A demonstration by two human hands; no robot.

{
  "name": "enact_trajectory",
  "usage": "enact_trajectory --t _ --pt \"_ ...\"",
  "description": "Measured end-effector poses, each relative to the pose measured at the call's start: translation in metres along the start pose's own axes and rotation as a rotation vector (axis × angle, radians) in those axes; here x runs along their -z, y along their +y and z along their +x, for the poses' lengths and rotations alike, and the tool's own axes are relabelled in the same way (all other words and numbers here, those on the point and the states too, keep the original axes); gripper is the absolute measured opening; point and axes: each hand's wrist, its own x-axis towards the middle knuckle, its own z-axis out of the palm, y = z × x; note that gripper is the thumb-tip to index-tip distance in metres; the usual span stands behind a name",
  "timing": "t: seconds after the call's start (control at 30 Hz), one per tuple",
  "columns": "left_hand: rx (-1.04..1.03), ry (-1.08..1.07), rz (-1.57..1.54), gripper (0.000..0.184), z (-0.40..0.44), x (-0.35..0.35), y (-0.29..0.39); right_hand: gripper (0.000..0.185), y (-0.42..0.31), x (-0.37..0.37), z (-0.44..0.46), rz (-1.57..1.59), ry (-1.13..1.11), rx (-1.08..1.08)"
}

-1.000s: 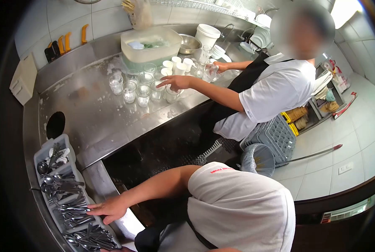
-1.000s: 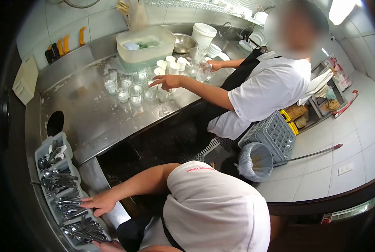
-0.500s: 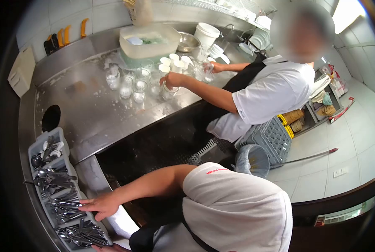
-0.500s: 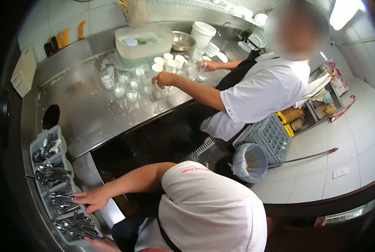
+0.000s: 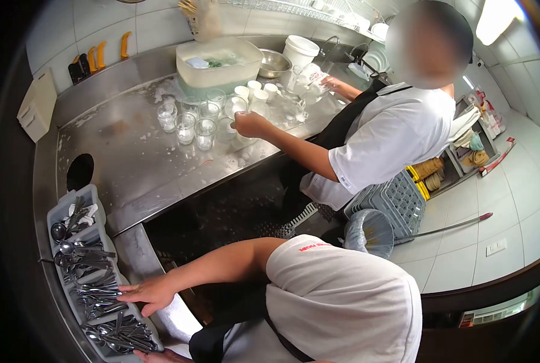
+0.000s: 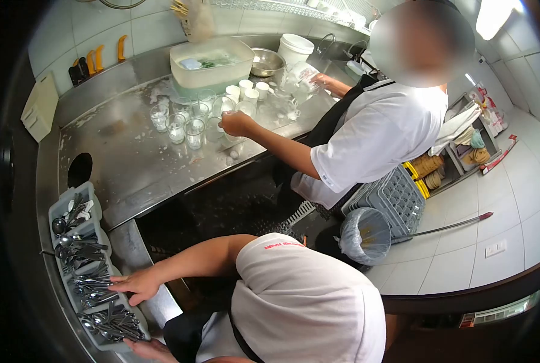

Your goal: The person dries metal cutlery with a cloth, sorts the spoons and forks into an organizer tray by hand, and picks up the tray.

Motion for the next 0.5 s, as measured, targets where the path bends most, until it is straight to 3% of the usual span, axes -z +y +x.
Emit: enact_trajectory --t 0.23,0.5 --pt "-0.017 0.042 -0.014 0.046 0.012 0.004 -0.007 0.1 0.013 -0.007 0.003 -0.055 0.014 0.072" --pt "-0.014 -0.057 -0.071 0.046 0.013 0.001 -0.011 0.104 0.01 -0.002 0.001 -0.066 -0.005 0.024"
